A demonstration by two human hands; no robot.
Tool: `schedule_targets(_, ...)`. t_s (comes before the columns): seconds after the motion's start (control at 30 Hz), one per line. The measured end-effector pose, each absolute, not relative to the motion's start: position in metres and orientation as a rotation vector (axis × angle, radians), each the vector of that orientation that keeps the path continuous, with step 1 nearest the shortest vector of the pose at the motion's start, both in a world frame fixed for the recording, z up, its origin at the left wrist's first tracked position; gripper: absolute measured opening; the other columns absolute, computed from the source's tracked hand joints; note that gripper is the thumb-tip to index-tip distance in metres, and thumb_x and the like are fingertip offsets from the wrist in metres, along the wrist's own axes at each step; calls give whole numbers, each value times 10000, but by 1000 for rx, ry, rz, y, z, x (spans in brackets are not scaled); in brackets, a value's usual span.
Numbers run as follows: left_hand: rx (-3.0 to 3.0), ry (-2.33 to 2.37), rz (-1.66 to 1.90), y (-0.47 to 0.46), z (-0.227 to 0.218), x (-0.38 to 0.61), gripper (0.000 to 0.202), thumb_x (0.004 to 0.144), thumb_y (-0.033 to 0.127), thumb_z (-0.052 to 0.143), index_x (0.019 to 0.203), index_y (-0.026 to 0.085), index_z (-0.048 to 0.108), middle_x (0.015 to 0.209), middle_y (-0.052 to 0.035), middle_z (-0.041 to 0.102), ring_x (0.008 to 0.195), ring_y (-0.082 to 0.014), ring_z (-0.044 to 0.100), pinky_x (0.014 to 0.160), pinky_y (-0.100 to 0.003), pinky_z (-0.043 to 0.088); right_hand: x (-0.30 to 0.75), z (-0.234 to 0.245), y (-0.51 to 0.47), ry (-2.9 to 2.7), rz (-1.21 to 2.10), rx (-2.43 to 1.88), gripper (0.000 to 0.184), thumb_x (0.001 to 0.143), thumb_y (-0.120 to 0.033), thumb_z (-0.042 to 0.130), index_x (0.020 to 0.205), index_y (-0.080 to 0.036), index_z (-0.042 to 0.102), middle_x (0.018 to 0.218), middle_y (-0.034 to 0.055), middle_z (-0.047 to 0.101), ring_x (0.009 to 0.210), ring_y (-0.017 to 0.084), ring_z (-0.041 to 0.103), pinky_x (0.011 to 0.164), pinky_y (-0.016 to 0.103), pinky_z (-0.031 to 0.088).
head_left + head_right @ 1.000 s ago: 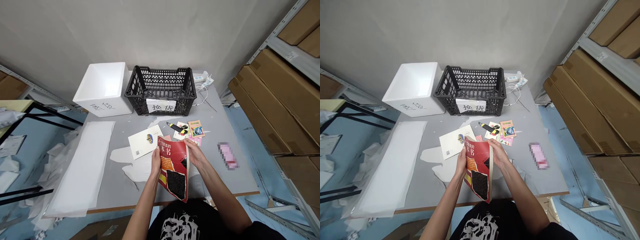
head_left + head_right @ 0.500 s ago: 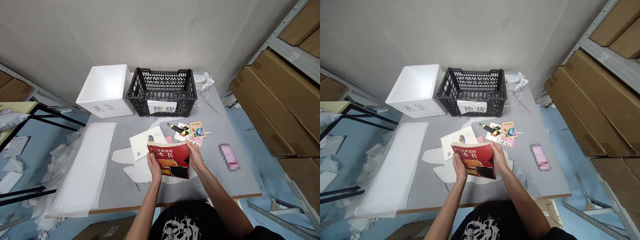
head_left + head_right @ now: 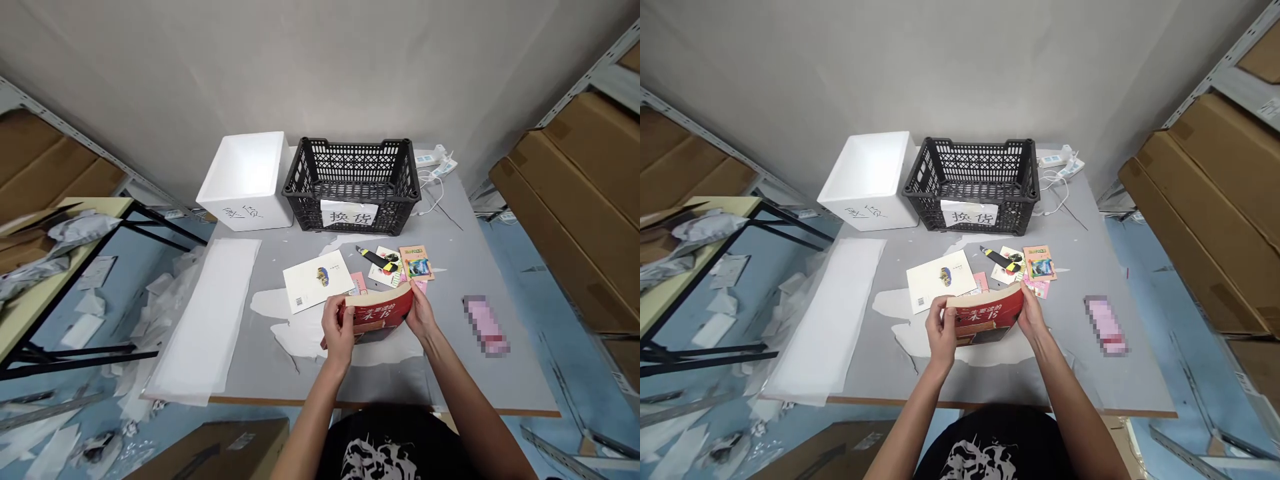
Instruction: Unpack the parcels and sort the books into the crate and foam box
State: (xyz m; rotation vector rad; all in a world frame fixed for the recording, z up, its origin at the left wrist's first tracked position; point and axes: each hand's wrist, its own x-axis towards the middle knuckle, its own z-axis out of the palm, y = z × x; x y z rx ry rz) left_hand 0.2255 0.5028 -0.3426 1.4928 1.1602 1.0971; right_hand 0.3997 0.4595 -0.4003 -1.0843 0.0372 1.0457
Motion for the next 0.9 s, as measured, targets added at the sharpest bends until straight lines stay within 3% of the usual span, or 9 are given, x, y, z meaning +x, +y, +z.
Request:
schedule_targets(0.27, 1728, 1008, 1222, 496, -328, 221, 296, 845, 489, 502, 824, 232, 647, 774, -52, 642, 753, -197, 532, 718, -318, 414, 402, -397, 474, -96, 1137, -1053, 329, 669, -541, 712, 658, -231, 602, 580, -45, 612, 557, 130, 579, 571, 259, 492)
schedule_targets(0.53, 1739, 1133, 1088, 498, -306, 225, 280, 864, 364, 530, 1073, 255, 681, 887, -54, 685, 814, -193, 547, 768, -316, 429, 390, -402, 475, 110, 1244, -1003, 263, 631, -461, 758, 680, -237, 630, 616, -44, 676, 574, 163, 628, 565, 284, 504)
schedule_targets(0.7, 1388, 1006, 817, 515, -296, 227, 279, 804, 416, 598, 977, 243, 732, 952, -53, 704, 919, -234, 586, 873, -344, 423, 389, -415, 472, 63, 1344, -1050, 257, 675, -478, 716, 657, -244, 610, 572, -40, 677, 563, 196, 658, 564, 323, 516)
schedule_targets(0.9, 1022, 817, 572, 535, -300, 231, 339, 744, 481, 640, 874, 181, 728, 923, -54, 709, 874, -242, 613, 797, -313, 442, 389, -421, 471, 51, 1357, -1074, 273, 692, -487, 700, 642, -238, 598, 549, -35, 672, 568, 209, 671, 569, 335, 521)
